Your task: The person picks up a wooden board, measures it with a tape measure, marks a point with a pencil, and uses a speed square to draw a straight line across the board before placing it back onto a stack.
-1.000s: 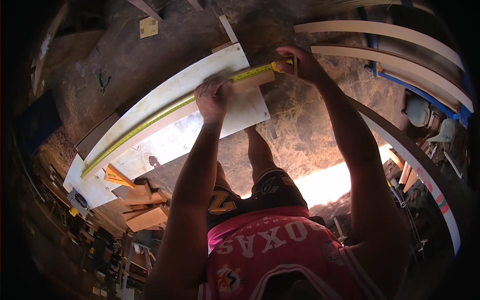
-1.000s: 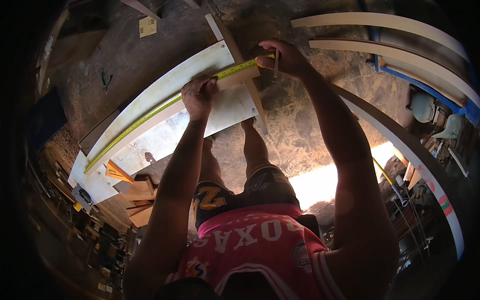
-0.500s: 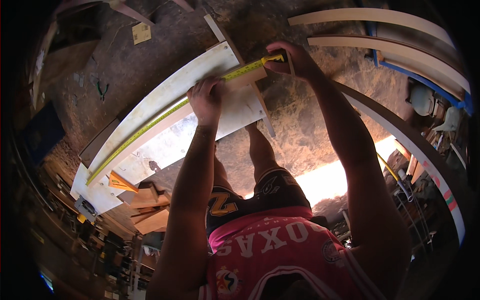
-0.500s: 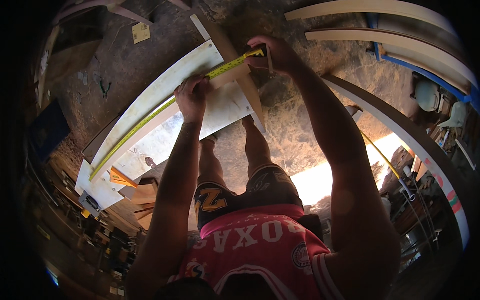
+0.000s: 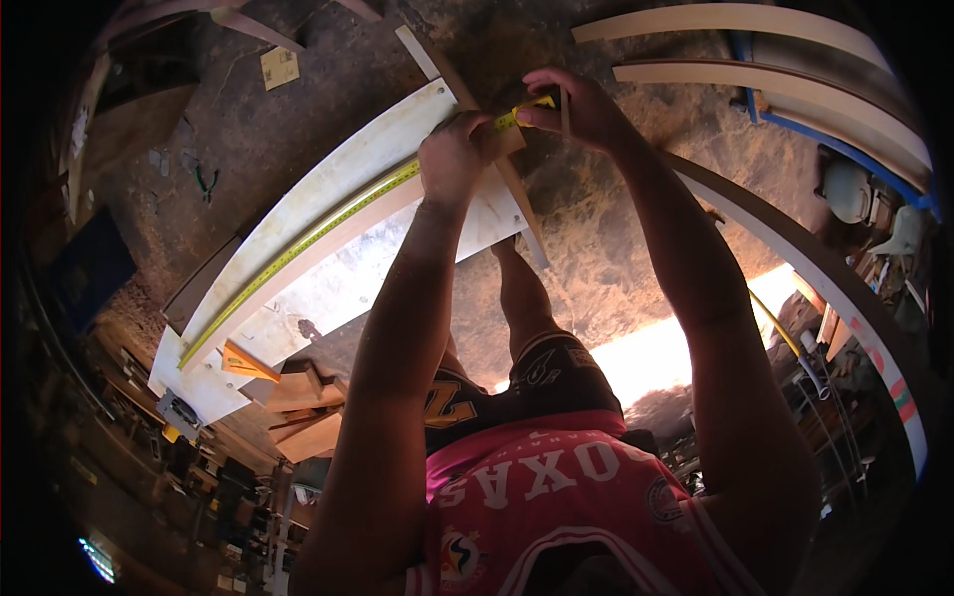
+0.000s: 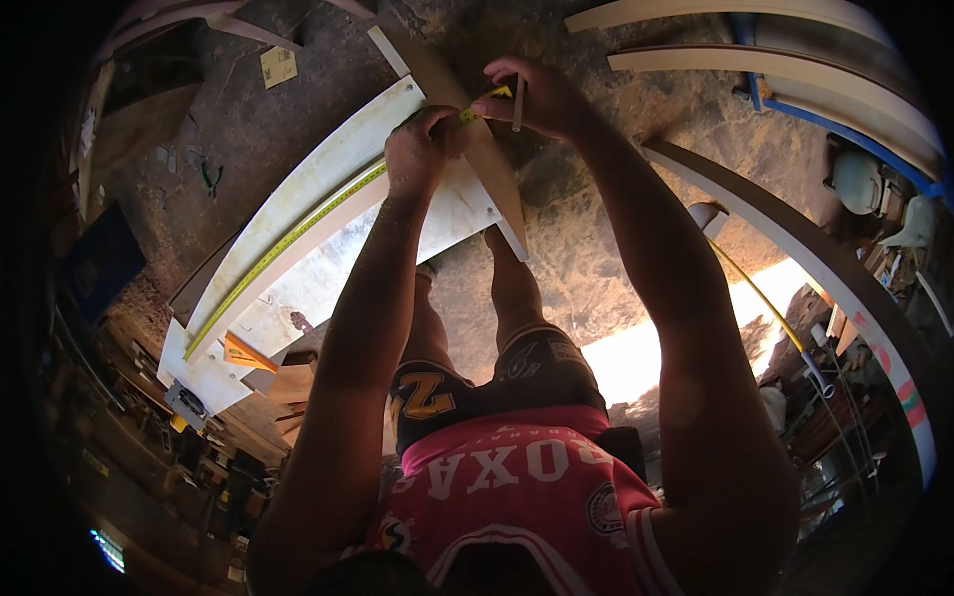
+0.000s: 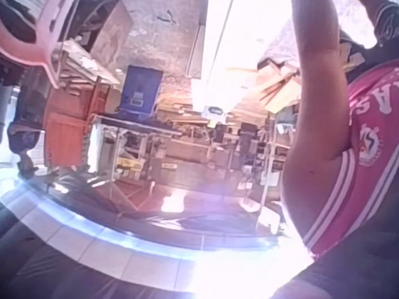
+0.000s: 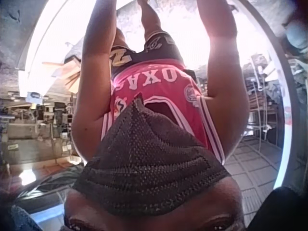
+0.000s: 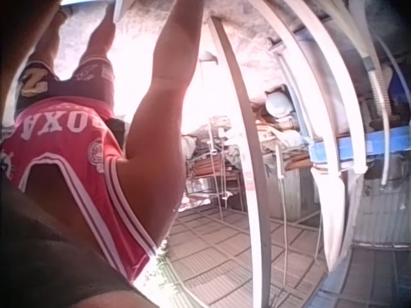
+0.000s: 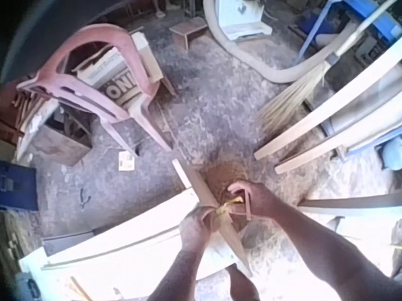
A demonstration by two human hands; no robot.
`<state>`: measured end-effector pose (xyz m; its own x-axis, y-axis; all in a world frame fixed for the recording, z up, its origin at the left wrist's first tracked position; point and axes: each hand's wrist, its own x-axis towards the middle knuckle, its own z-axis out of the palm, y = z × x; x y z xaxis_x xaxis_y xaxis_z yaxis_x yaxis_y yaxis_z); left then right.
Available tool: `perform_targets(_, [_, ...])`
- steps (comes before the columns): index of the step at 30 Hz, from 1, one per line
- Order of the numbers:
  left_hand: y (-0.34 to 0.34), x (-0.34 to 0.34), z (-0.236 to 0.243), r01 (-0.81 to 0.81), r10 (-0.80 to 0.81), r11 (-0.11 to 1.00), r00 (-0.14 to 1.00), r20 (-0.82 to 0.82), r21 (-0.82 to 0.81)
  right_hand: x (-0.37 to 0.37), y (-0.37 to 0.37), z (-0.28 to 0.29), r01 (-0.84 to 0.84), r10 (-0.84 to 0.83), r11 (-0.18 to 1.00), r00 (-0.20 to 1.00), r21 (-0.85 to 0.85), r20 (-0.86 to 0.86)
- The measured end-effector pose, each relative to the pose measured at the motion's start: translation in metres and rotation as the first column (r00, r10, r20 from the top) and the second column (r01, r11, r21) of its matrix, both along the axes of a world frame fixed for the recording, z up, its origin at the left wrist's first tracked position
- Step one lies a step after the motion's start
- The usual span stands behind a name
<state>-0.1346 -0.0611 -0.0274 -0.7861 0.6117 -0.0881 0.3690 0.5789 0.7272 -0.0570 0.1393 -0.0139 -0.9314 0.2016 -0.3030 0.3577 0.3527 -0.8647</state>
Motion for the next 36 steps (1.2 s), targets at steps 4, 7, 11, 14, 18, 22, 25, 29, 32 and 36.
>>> perform_targets(4, [0.000, -0.002, -0.005, 0.072, -0.073, 0.997, 0.995, -0.065, -0.019, 0.000, -0.003, 0.004, 0.022, -0.023, 0.999, 1.000, 0.026, 0.014])
perform_targets(7, [0.003, 0.000, -0.006, 0.088, -0.081, 0.994, 0.990, -0.117, 0.057, 0.003, -0.004, 0.001, 0.040, -0.041, 0.999, 0.999, 0.037, 0.008])
perform_targets(11, [0.002, 0.003, -0.006, 0.079, -0.075, 0.996, 0.993, -0.086, 0.038, 0.008, -0.005, -0.004, 0.123, -0.122, 0.992, 0.990, 0.016, -0.071])
perform_targets(14, [0.001, 0.002, -0.011, 0.079, -0.073, 0.996, 0.988, -0.134, 0.043, 0.009, -0.006, -0.006, 0.160, -0.149, 0.984, 0.980, 0.075, -0.133])
perform_targets(18, [0.002, 0.004, -0.013, 0.070, -0.065, 0.997, 0.991, -0.116, 0.042, 0.021, -0.008, 0.004, 0.396, -0.397, 0.917, 0.885, -0.058, -0.244])
perform_targets(22, [0.000, 0.002, -0.014, 0.088, -0.074, 0.994, 0.980, -0.183, 0.069, 0.065, -0.023, 0.014, 0.481, -0.564, 0.822, 0.758, -0.304, -0.328])
perform_targets(25, [-0.002, 0.003, -0.015, 0.106, -0.096, 0.994, 0.971, -0.220, 0.034, 0.090, -0.060, 0.020, 0.419, -0.483, 0.861, 0.850, -0.288, -0.209])
perform_targets(29, [0.003, 0.004, -0.017, 0.139, -0.129, 0.990, 0.960, -0.250, 0.024, 0.085, -0.090, -0.009, 0.490, -0.509, 0.858, 0.853, -0.154, -0.119])
perform_targets(32, [0.000, 0.005, -0.019, 0.129, -0.124, 0.992, 0.962, -0.245, 0.002, 0.065, -0.094, -0.025, 0.451, -0.381, 0.891, 0.803, 0.049, -0.459])
perform_targets(36, [-0.001, 0.006, -0.023, 0.129, -0.118, 0.991, 0.953, -0.279, 0.021, 0.050, -0.099, -0.034, 0.530, -0.393, 0.837, 0.754, 0.135, -0.526])
